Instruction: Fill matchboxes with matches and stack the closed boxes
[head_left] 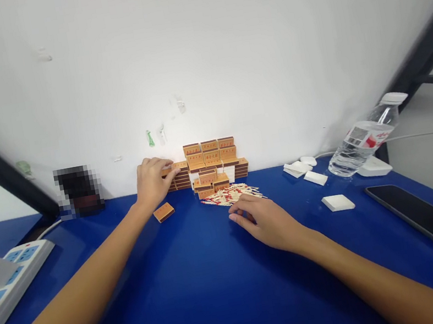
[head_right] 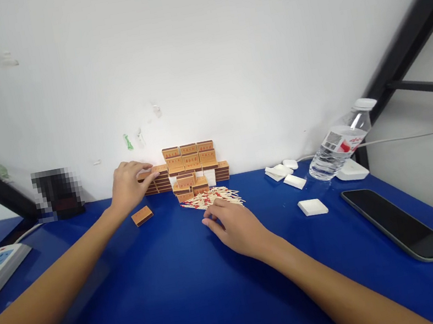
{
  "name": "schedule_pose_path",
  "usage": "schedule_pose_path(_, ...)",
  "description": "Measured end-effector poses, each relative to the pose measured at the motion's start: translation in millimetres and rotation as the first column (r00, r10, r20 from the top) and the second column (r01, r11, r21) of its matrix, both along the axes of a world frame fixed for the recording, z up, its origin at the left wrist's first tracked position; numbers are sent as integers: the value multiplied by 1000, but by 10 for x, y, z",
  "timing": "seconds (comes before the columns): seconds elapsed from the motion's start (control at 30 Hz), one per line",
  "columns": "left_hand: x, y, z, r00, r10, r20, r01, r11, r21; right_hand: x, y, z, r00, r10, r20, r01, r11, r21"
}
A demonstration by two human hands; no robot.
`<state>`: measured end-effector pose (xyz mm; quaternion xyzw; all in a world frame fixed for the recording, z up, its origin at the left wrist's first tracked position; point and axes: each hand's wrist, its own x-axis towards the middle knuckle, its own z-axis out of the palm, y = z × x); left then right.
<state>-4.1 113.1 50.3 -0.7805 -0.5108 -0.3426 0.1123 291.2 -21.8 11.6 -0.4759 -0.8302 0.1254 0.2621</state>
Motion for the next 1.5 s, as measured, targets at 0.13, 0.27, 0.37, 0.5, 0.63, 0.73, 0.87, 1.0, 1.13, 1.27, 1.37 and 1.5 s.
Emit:
schedule_pose_path(0.13, -219, -320, -22, 999, -7, -42, 2, 993, -114, 69, 53, -18, 997, -71, 16, 71, 997, 12)
schedule_pose_path(0.27, -484, -632, -98, 988, -30, -153, -29, 928, -370, 154, 115, -20, 991, -134, 20, 133, 989, 69)
schedule_pose_path(0.37, -558, -730, -179, 983, -54, -178, -32, 895, -445, 210, 159, -16, 986, -167, 11, 166, 983, 80)
schedule_pose_path(0.5, -545, -737, -266, 976, -112, -189, 24, 908, -419, 304, 236, -16, 970, -239, 49, 234, 969, 83)
schedule_pose_path(0.63, -529, -756, -284, 967, -193, -169, 118, 920, -374, 399, 306, -4, 946, -312, 89, 305, 949, 79)
schedule_pose_path(0.73, -523, -786, -270, 965, -215, -151, 152, 925, -349, 421, 316, 8, 940, -327, 94, 322, 944, 65)
schedule_pose_path(0.87, -513, -799, -274, 971, -225, -86, 189, 933, -307, 394, 283, 15, 946, -307, 105, 302, 952, 56)
schedule_pose_path(1.0, -476, -810, -337, 965, -254, -63, 224, 926, -304, 396, 272, 19, 947, -301, 114, 295, 953, 67)
schedule_pose_path(1.13, -373, -872, -411, 946, -310, -93, 271, 916, -296, 440, 312, 2, 943, -301, 140, 299, 954, 34)
schedule_pose_path(1.27, -211, -979, -426, 884, -450, -130, 415, 881, -227, 446, 340, -43, 955, -262, 139, 261, 965, 20)
schedule_pose_path(1.37, -100, -1060, -421, 833, -528, -165, 503, 847, -172, 424, 339, -66, 960, -245, 138, 245, 969, 17)
schedule_pose_path(1.5, -22, -1132, -434, 808, -552, -203, 537, 834, -130, 387, 332, -92, 963, -228, 142, 230, 973, -1)
